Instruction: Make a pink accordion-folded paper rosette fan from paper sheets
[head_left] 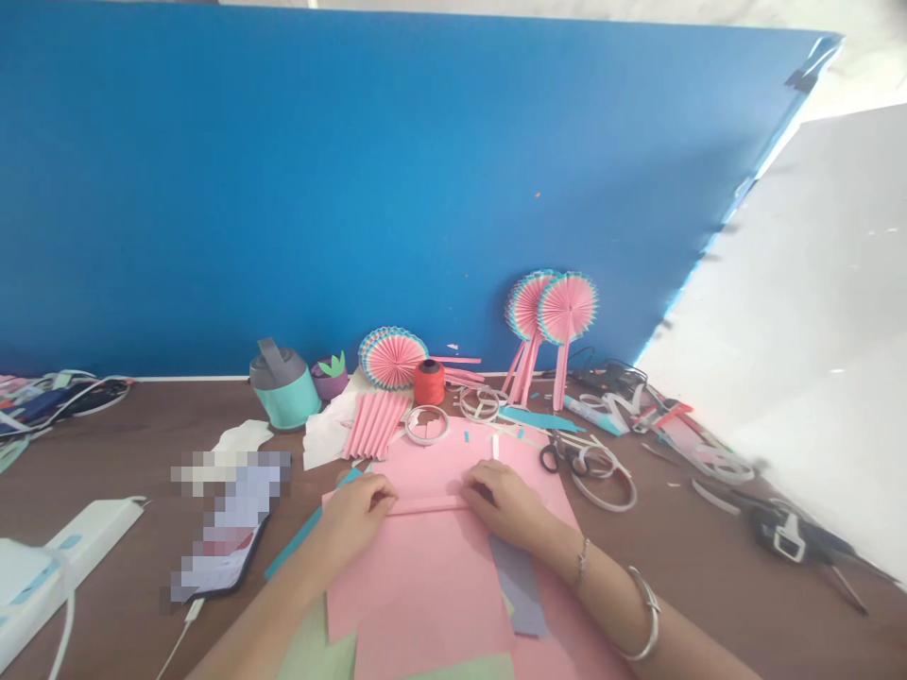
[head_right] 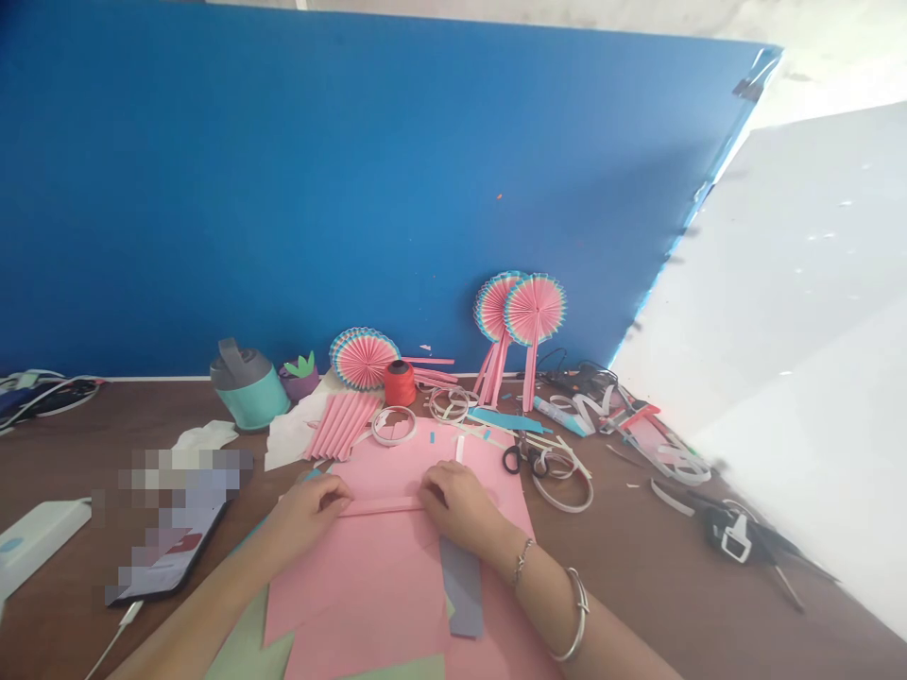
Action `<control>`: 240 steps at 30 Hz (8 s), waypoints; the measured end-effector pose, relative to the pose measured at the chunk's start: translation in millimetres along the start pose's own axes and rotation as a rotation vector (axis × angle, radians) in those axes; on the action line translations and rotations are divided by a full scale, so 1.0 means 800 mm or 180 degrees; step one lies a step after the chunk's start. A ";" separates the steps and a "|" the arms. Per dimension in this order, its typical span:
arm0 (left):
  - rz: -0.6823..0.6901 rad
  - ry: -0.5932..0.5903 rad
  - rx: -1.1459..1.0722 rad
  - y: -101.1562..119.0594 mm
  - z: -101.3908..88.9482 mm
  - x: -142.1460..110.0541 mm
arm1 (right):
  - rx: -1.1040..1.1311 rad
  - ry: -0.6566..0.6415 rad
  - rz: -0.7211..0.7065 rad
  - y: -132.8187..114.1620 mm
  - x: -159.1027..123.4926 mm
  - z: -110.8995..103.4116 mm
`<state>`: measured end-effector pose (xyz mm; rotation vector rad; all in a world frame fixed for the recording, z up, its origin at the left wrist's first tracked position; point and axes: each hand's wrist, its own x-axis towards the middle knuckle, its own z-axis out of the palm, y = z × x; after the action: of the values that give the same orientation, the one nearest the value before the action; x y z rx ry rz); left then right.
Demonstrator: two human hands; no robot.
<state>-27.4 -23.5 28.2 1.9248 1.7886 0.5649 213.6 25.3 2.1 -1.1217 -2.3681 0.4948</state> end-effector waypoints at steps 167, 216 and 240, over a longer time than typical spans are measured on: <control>-0.0303 -0.0065 -0.3134 0.095 -0.024 0.000 | 0.1235 0.1137 0.0099 -0.051 0.020 -0.036; 0.0645 0.0062 -0.2554 0.049 0.070 0.015 | 0.4363 0.0959 0.1046 -0.029 0.023 0.007; -0.0105 0.0184 -0.2797 0.032 0.068 0.027 | 0.4572 0.1667 0.0972 -0.002 0.028 -0.008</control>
<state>26.8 -6.2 -1.7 1.2640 1.2579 1.1610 203.2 42.6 13.9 -0.6919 -0.8890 1.4379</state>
